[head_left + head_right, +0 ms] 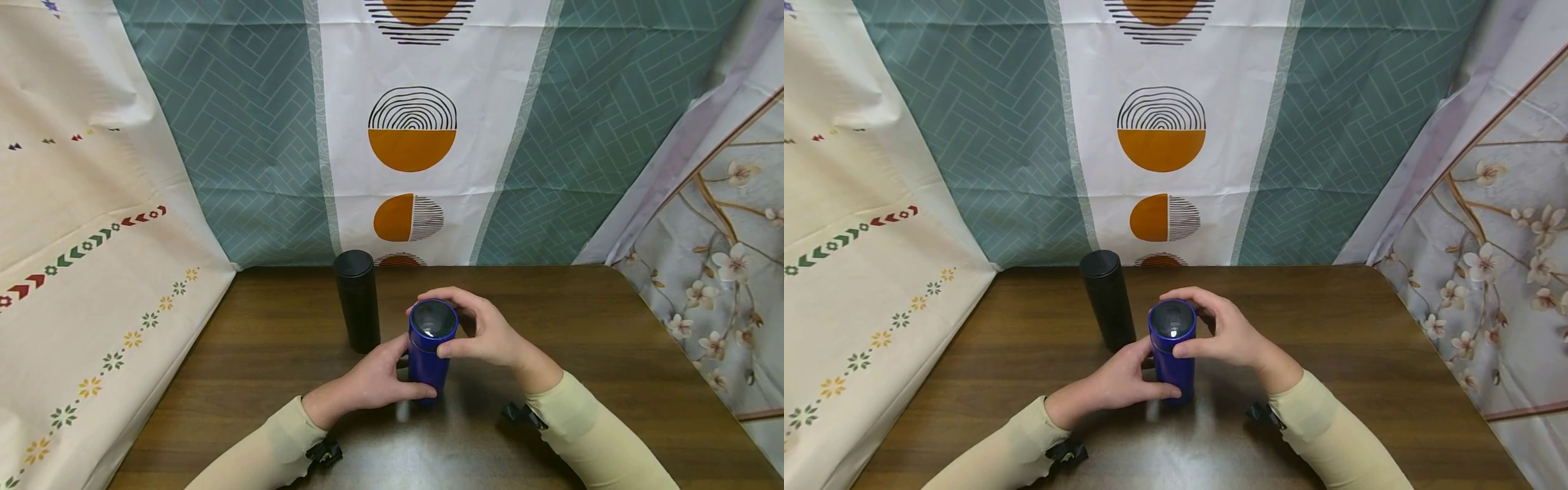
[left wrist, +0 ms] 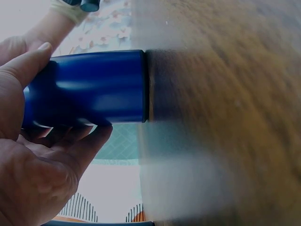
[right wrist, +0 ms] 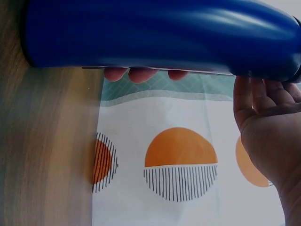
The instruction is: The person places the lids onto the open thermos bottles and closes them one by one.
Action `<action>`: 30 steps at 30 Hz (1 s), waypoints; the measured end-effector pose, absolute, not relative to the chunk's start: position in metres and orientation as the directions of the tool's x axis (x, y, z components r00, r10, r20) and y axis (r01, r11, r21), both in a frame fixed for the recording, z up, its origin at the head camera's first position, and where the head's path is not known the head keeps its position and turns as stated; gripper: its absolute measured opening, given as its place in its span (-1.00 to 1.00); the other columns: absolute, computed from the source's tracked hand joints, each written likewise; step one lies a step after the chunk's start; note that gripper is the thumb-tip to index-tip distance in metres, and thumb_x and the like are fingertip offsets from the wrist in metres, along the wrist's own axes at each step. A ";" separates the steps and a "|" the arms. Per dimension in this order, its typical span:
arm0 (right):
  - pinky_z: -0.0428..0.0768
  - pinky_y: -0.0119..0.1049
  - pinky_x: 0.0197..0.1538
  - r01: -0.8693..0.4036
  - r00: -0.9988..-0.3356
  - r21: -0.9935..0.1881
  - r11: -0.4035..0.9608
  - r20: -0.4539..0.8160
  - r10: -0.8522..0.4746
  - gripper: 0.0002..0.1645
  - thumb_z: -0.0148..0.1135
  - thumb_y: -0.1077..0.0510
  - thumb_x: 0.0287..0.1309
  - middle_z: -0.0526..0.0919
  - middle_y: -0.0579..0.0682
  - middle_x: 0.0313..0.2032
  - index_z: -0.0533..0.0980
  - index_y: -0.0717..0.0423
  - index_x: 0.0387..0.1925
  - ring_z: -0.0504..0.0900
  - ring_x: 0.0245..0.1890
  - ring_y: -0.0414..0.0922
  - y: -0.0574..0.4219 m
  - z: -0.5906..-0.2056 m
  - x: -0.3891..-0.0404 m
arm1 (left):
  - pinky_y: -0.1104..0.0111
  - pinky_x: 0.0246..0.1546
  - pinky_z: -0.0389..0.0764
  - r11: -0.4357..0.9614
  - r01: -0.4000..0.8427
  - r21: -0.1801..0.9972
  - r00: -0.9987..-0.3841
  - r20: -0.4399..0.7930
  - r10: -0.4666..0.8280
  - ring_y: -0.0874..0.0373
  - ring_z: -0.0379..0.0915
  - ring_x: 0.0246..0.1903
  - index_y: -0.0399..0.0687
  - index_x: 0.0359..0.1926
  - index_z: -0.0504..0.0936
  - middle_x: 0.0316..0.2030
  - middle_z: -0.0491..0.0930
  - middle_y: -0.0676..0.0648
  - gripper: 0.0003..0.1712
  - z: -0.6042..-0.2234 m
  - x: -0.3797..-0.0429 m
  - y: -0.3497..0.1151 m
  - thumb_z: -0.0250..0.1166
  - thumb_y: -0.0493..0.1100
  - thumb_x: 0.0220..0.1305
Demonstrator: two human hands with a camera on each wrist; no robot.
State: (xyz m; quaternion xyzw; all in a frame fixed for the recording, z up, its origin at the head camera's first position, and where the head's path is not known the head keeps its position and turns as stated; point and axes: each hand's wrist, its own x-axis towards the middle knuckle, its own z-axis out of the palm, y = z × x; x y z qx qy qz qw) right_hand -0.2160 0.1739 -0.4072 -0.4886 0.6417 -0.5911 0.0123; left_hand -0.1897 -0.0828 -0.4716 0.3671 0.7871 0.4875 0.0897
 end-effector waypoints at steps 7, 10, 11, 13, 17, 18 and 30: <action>0.62 -0.14 0.23 -0.633 -0.614 -0.773 -0.047 0.537 -0.579 -0.13 0.75 -0.11 0.18 0.71 0.35 0.15 0.54 0.15 0.36 0.67 0.11 0.24 0.174 -0.407 -0.212 | 0.09 0.44 0.56 0.249 0.501 0.829 -0.709 0.228 0.667 0.19 0.58 0.34 0.24 0.54 0.47 0.36 0.65 0.16 -0.11 -0.471 -0.190 -0.082 0.71 -0.03 0.28; 0.64 -0.16 0.23 -0.630 -0.624 -0.775 -0.045 0.540 -0.566 -0.09 0.79 -0.11 0.12 0.68 0.37 0.13 0.53 0.22 0.33 0.66 0.08 0.26 0.173 -0.407 -0.211 | 0.09 0.44 0.56 0.252 0.506 0.825 -0.711 0.233 0.664 0.19 0.59 0.33 0.22 0.52 0.49 0.34 0.66 0.16 -0.12 -0.471 -0.190 -0.082 0.72 -0.03 0.27; 0.64 -0.16 0.23 -0.628 -0.626 -0.777 -0.047 0.540 -0.563 -0.07 0.80 -0.11 0.11 0.67 0.38 0.13 0.52 0.24 0.32 0.66 0.07 0.26 0.172 -0.407 -0.211 | 0.09 0.44 0.56 0.252 0.505 0.825 -0.712 0.233 0.663 0.19 0.59 0.33 0.22 0.52 0.49 0.33 0.66 0.16 -0.12 -0.471 -0.190 -0.082 0.72 -0.03 0.27; 0.64 -0.17 0.22 -0.624 -0.630 -0.780 -0.048 0.538 -0.560 -0.05 0.81 -0.13 0.09 0.66 0.38 0.14 0.51 0.26 0.32 0.65 0.07 0.28 0.172 -0.408 -0.211 | 0.09 0.44 0.56 0.255 0.502 0.827 -0.714 0.230 0.661 0.20 0.59 0.32 0.22 0.51 0.50 0.33 0.66 0.17 -0.13 -0.470 -0.190 -0.082 0.72 -0.03 0.27; 0.64 -0.18 0.23 -0.617 -0.625 -0.785 -0.057 0.533 -0.571 0.00 0.77 -0.24 0.11 0.63 0.41 0.16 0.49 0.21 0.35 0.63 0.08 0.32 0.172 -0.409 -0.212 | 0.08 0.45 0.55 0.255 0.492 0.833 -0.716 0.220 0.663 0.20 0.59 0.33 0.23 0.52 0.49 0.34 0.66 0.17 -0.13 -0.470 -0.189 -0.082 0.72 -0.03 0.28; 0.63 -0.17 0.25 -0.617 -0.616 -0.784 -0.065 0.534 -0.579 0.01 0.74 -0.26 0.14 0.62 0.43 0.18 0.48 0.21 0.38 0.62 0.10 0.35 0.172 -0.409 -0.212 | 0.08 0.45 0.55 0.255 0.491 0.833 -0.716 0.219 0.663 0.20 0.59 0.33 0.23 0.52 0.49 0.34 0.66 0.17 -0.13 -0.470 -0.189 -0.082 0.71 -0.02 0.28; 0.53 0.03 0.46 -0.598 -0.459 -0.766 -0.238 0.571 -0.681 -0.17 0.43 0.12 0.49 0.62 0.44 0.34 0.31 0.38 0.58 0.61 0.38 0.26 0.171 -0.408 -0.219 | 0.09 0.44 0.56 0.260 0.483 0.836 -0.719 0.209 0.662 0.18 0.58 0.35 0.16 0.53 0.48 0.35 0.66 0.13 -0.12 -0.471 -0.189 -0.083 0.71 -0.05 0.28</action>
